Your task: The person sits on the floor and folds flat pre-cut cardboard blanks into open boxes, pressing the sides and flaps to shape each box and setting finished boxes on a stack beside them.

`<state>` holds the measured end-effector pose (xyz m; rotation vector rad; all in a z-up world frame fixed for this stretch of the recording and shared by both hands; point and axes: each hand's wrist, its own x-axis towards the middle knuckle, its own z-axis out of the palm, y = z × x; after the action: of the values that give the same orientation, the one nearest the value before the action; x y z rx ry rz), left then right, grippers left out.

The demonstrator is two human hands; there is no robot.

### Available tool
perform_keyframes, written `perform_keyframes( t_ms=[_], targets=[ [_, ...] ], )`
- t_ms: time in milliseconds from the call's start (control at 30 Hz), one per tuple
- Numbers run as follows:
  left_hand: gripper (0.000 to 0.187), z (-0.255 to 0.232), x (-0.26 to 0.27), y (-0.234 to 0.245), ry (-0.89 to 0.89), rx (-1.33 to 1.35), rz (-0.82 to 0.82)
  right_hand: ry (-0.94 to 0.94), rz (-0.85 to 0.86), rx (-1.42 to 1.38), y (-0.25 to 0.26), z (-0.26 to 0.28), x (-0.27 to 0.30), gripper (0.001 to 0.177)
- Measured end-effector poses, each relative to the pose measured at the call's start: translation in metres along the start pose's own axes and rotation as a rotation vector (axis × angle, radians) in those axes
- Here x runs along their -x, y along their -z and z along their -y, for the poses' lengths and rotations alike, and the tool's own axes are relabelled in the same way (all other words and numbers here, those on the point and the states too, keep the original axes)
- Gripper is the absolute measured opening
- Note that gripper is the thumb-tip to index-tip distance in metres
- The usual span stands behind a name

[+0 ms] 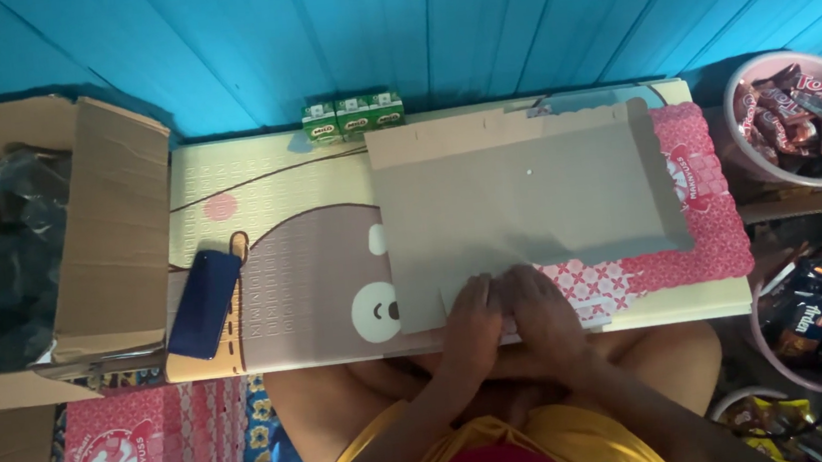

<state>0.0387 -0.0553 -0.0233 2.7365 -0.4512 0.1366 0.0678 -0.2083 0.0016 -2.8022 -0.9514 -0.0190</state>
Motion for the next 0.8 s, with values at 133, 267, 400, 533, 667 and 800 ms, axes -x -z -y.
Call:
perform_keyframes(
  t_ms=[133, 267, 400, 533, 667, 800],
  targets=[
    [0.050, -0.001, 0.000, 0.006, 0.009, 0.014, 0.016, 0.042, 0.045, -0.050, -0.035, -0.008, 0.004, 0.090],
    [0.046, -0.001, 0.000, 0.008, 0.013, 0.052, 0.005, -0.006, -0.022, 0.088, -0.042, -0.009, 0.002, 0.073],
    [0.041, -0.004, 0.001, 0.023, 0.009, 0.076, -0.009, 0.002, 0.013, -0.082, -0.005, 0.009, -0.005, 0.093],
    [0.037, -0.003, 0.000, 0.025, 0.013, 0.076, -0.021, -0.008, 0.013, -0.153, 0.021, 0.018, -0.014, 0.093],
    [0.038, -0.005, 0.001, 0.041, 0.030, 0.082, -0.051, 0.002, -0.060, -0.203, 0.031, 0.029, -0.017, 0.103],
    [0.037, -0.002, 0.002, 0.032, 0.054, 0.114, -0.050, -0.018, -0.065, -0.131, 0.019, 0.028, -0.015, 0.107]
  ],
)
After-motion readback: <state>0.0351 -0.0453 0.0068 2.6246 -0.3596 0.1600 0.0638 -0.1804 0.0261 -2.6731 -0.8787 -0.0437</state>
